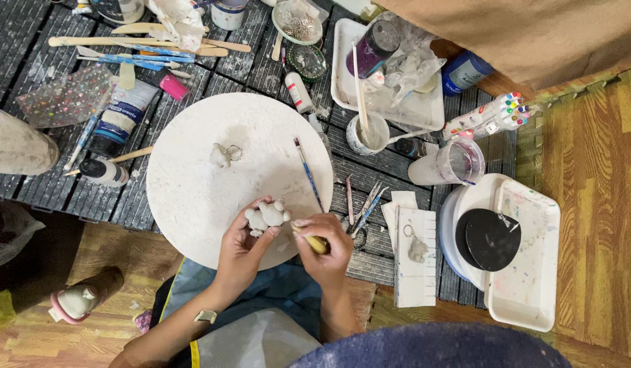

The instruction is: The person shapes small clay figures on a rotating work surface. They use a yellow sponge to smooth the surface and a small tool to add details. The person handles multiple small clay pieces, shaping and refining them throughout the clip.

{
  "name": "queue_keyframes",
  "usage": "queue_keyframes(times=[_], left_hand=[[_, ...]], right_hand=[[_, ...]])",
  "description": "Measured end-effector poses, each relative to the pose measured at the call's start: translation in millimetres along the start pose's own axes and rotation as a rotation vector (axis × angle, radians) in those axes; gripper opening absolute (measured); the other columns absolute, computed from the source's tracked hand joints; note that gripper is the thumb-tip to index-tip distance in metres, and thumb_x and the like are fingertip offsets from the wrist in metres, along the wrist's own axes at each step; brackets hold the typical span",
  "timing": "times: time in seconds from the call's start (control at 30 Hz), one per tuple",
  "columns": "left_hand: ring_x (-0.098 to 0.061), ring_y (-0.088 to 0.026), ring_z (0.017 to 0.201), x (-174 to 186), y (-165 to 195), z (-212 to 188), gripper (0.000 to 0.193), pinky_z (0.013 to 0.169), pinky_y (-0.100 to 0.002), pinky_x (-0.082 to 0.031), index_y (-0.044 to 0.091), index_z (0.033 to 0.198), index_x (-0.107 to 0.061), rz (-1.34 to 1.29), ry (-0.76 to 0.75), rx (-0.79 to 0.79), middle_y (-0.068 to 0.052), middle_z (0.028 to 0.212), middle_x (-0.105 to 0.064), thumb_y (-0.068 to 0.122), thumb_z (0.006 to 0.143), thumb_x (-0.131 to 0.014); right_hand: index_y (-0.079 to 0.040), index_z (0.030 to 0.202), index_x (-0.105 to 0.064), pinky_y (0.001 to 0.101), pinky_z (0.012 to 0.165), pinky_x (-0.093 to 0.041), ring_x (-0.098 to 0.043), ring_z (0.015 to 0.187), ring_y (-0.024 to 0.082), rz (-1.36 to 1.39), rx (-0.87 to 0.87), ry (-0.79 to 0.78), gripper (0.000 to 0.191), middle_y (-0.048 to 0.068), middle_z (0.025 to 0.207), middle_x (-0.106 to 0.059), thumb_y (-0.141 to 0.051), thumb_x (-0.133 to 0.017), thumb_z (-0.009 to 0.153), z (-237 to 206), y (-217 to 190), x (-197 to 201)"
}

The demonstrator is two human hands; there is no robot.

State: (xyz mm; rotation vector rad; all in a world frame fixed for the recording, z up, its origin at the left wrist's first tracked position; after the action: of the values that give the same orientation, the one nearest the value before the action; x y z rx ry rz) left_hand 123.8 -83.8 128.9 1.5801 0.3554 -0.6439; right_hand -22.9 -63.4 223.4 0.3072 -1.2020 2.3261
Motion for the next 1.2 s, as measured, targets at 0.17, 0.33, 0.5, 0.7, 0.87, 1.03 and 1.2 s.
queue_keyframes(times=[0.17,0.33,0.5,0.7,0.87,1.03,1.2], left_hand=[[-0.055,-0.016,0.131,-1,-1,-1,0.052,0.105,-0.03,-0.048,-0.001,0.146,-0.049,0.06,0.005,-0.002,-0.009,0.143,-0.058,-0.006,0.096,-0.062],[-0.056,-0.016,0.13,-2,2,-5,0.053,0.107,-0.03,-0.048,0.0,0.147,-0.048,0.007,-0.008,-0.009,-0.01,0.143,-0.059,-0.006,0.097,-0.062],[-0.056,-0.016,0.13,-5,3,-5,0.051,0.105,-0.03,-0.049,0.0,0.146,-0.049,0.025,-0.012,-0.016,-0.009,0.142,-0.058,-0.008,0.097,-0.061],[-0.055,-0.016,0.129,-7,2,-5,0.052,0.103,-0.03,-0.049,0.0,0.146,-0.048,0.041,0.0,-0.016,-0.009,0.143,-0.057,-0.009,0.096,-0.06],[-0.056,-0.017,0.131,-11,5,-5,0.052,0.107,-0.031,-0.05,0.0,0.148,-0.047,-0.012,-0.028,-0.058,-0.009,0.144,-0.056,-0.009,0.098,-0.06],[-0.058,-0.017,0.128,-12,7,-5,0.05,0.101,-0.033,-0.056,0.001,0.146,-0.048,0.012,-0.028,-0.004,-0.008,0.142,-0.056,-0.007,0.098,-0.059],[-0.055,-0.018,0.133,-18,8,-4,0.048,0.103,-0.033,-0.054,0.001,0.145,-0.048,-0.007,-0.031,-0.04,-0.01,0.148,-0.053,-0.007,0.098,-0.058]], right_hand=[[-0.006,0.099,-0.063,0.0337,0.084,-0.062,-0.073,0.097,0.024,0.041,-0.002,0.084,0.024,0.011,0.105,-0.072,0.009,-0.077,0.086,-1,5,-9],[-0.006,0.098,-0.064,0.0331,0.081,-0.058,-0.071,0.095,0.023,-0.048,0.069,0.053,0.025,0.011,0.102,-0.072,0.009,-0.077,0.083,-6,-8,-10],[-0.006,0.099,-0.063,0.0348,0.085,-0.059,-0.071,0.096,0.024,0.006,-0.002,0.093,0.023,0.011,0.1,-0.073,0.009,-0.075,0.086,2,-2,3],[-0.008,0.101,-0.063,0.0341,0.082,-0.057,-0.069,0.092,0.025,-0.128,0.134,0.004,0.029,0.01,0.097,-0.071,0.006,-0.081,0.083,2,-14,-3],[-0.006,0.103,-0.063,0.0356,0.085,-0.058,-0.071,0.094,0.025,-0.11,0.127,0.002,0.03,0.01,0.1,-0.074,0.008,-0.079,0.083,-4,-16,4],[-0.002,0.108,-0.058,0.0334,0.088,-0.061,-0.073,0.099,0.024,-0.001,-0.024,0.115,0.03,0.014,0.105,-0.071,0.011,-0.075,0.087,-4,-2,8],[-0.001,0.119,-0.054,0.0346,0.088,-0.061,-0.072,0.101,0.025,0.061,-0.105,0.117,0.039,0.018,0.113,-0.067,0.009,-0.075,0.088,-3,2,6]])
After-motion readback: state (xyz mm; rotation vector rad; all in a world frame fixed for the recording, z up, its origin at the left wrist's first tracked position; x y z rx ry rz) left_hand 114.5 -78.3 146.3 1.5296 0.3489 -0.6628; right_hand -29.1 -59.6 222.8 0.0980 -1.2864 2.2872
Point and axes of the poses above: each hand's wrist, its own z-axis towards the middle knuckle, its own x-axis out of the back of the hand, y = z × x, the point moved 5 cm from there along z, towards the middle knuckle
